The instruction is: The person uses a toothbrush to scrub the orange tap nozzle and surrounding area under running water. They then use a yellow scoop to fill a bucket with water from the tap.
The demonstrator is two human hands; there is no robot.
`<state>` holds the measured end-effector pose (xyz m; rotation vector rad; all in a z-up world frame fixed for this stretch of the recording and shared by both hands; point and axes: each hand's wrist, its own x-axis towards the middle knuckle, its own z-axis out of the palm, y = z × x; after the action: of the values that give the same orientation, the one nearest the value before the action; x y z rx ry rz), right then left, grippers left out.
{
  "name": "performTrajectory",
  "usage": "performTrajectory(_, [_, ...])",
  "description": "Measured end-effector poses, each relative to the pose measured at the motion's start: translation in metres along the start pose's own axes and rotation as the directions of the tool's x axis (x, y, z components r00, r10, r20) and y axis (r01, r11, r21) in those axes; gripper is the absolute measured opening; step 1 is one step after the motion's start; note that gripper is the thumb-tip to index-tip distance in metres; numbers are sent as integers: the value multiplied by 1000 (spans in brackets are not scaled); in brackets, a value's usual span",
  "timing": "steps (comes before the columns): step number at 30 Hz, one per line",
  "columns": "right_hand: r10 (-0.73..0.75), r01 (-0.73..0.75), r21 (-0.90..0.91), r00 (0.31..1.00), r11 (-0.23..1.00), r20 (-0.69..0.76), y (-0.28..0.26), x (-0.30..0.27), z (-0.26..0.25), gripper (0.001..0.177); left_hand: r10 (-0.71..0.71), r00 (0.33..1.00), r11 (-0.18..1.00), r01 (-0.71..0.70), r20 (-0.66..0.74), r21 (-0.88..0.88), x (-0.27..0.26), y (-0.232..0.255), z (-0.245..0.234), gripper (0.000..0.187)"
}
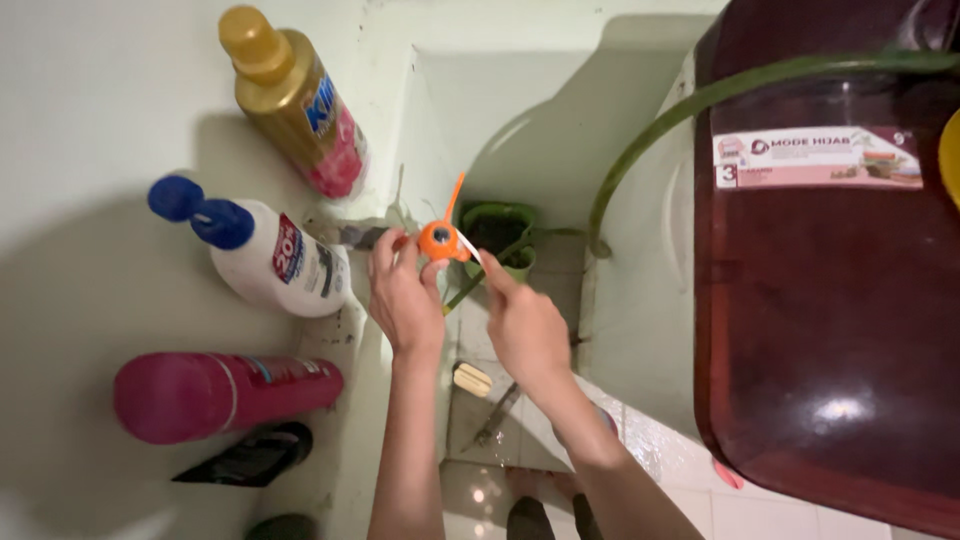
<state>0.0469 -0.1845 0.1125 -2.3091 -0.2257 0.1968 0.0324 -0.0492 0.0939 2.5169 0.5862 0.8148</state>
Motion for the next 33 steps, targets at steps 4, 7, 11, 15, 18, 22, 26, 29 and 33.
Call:
performTrajectory(4, [28, -27, -38, 999, 999, 18, 5, -8, 12, 44, -56, 996, 998, 58, 68, -30, 3, 0, 2, 42])
performTrajectory(7, [23, -26, -39, 997, 999, -72, 9, -16, 13, 46, -27, 999, 999, 29, 36, -37, 2, -2, 1, 43])
performTrajectory(11, [26, -34, -124, 997, 992, -71, 13, -14, 17, 44, -24, 999, 999, 25, 41, -29, -1, -5, 3, 46])
performTrajectory(15, [-35, 27, -162, 998, 986, -44, 16, -11, 21, 47, -71, 995, 997, 72, 76, -8, 0, -4, 3, 46])
performTrajectory(18, [55, -64, -152, 996, 986, -63, 18, -18, 21, 45, -27, 998, 1000, 27, 53, -1, -1, -3, 1, 48])
performTrajectory(22, [-23, 3, -125, 988, 992, -154, 19, -21, 24, 49, 15, 999, 1000, -15, 35, -12, -3, -6, 3, 45])
performTrajectory(26, [-35, 13, -179, 992, 984, -124, 16, -22, 30, 51, 12, 998, 999, -10, 63, -43, -2, -12, 6, 45])
performTrajectory(29, [19, -42, -177, 991, 983, -129, 16, -28, 29, 48, 65, 996, 997, -62, 53, -54, -2, -14, 5, 45])
performTrajectory(33, [-3, -16, -102, 983, 995, -183, 15, -27, 35, 45, 74, 994, 994, -67, 86, -83, -2, -18, 4, 40])
